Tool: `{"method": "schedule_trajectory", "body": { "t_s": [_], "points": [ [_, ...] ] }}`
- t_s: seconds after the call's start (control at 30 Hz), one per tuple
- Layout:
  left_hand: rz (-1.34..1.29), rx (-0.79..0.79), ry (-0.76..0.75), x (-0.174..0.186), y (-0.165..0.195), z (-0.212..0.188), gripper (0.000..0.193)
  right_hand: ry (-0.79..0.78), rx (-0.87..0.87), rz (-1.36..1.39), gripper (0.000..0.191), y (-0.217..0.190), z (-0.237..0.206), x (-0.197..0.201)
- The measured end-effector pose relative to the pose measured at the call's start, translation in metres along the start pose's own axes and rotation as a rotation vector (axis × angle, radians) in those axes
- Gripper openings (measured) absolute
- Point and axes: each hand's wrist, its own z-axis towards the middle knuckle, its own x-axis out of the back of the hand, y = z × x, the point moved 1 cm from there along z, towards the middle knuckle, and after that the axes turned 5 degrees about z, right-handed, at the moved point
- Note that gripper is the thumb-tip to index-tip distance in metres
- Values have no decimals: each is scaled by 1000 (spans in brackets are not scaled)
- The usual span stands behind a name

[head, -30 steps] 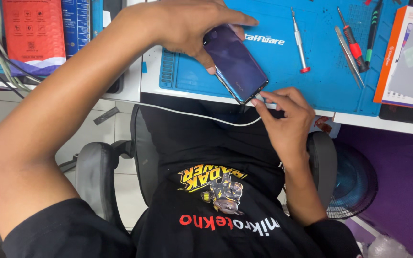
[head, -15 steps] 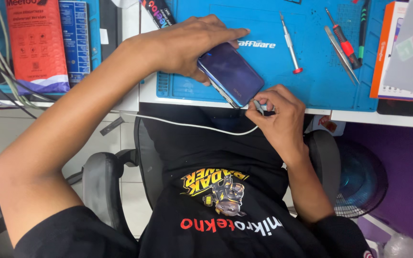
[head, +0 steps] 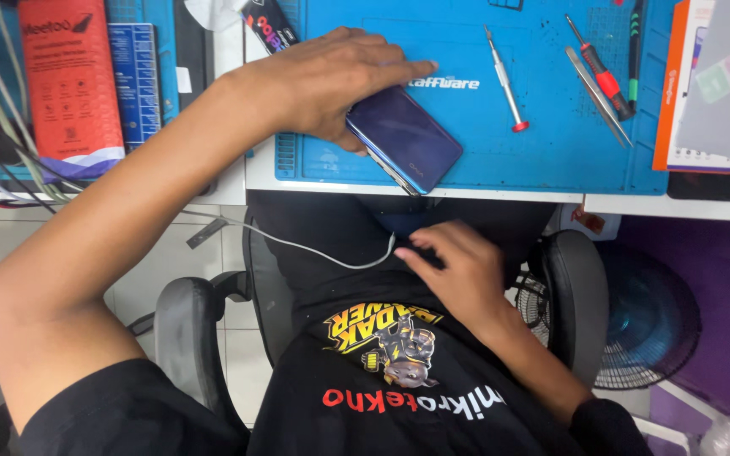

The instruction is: The person uses a screwdriver to work on the internal components of a disassembled smartphone on a blue repair mat, then aligns the back cover onto the phone body and presses it into place. At the end the person holds the reassembled phone and taps its screen to test it.

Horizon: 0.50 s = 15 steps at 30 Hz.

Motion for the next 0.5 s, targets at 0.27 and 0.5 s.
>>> {"method": "schedule_trajectory", "body": {
  "t_s": [0.27,0.5],
  "points": [
    [131,-192,79,-2,-4,-10,83,158,382,-244,56,-12,68,31],
    [132,-292,119,-3,-16,3,67,173,425,-277,43,16,72,32]
  ]
}}
